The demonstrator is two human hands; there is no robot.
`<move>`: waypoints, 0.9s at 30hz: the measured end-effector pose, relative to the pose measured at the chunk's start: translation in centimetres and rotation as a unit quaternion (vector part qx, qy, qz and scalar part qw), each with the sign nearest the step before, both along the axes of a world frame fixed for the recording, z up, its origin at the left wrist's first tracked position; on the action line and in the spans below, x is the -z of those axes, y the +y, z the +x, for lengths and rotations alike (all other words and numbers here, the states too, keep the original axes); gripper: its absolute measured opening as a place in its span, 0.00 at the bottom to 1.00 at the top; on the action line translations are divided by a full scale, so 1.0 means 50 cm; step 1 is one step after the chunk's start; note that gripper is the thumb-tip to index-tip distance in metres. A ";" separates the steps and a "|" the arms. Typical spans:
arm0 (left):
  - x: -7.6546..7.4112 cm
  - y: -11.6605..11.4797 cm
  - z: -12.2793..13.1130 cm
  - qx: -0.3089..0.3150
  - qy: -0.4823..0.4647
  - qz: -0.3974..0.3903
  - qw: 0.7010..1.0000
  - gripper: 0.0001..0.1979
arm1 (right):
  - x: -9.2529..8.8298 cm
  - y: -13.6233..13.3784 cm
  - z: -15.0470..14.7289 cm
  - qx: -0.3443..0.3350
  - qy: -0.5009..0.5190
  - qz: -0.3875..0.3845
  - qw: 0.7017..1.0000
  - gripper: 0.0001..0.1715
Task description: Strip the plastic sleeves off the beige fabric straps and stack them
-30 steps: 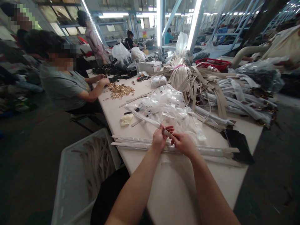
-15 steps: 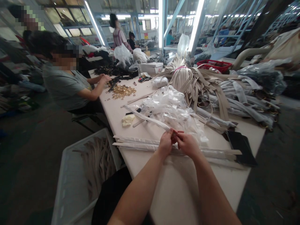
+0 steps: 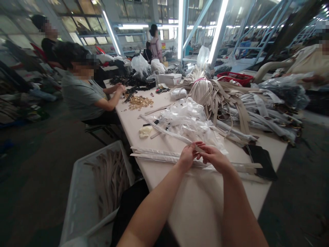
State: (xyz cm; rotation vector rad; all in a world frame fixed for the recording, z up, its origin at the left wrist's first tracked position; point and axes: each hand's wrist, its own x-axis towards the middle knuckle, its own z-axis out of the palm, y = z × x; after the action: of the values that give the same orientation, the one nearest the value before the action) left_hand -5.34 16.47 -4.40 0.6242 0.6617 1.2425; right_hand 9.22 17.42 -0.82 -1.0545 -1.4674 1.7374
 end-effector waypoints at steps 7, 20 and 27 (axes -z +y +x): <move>-0.042 -0.008 -0.024 -0.013 -0.075 -0.014 0.997 0.19 | -0.022 -0.031 0.007 0.115 -0.005 0.003 0.993 0.22; -0.117 -0.030 -0.355 -0.323 0.059 -0.072 0.942 0.07 | -0.008 -0.081 0.366 0.096 -0.152 -0.073 0.981 0.21; -0.087 -0.144 -0.315 -0.299 0.493 0.149 0.803 0.16 | 0.033 -0.032 0.369 0.063 -0.336 -0.032 0.939 0.17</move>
State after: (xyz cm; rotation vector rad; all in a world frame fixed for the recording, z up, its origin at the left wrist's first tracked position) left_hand -21.09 9.29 -0.05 1.4429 1.6463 1.5800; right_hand 27.68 15.84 -2.44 -1.8592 -1.6818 1.3976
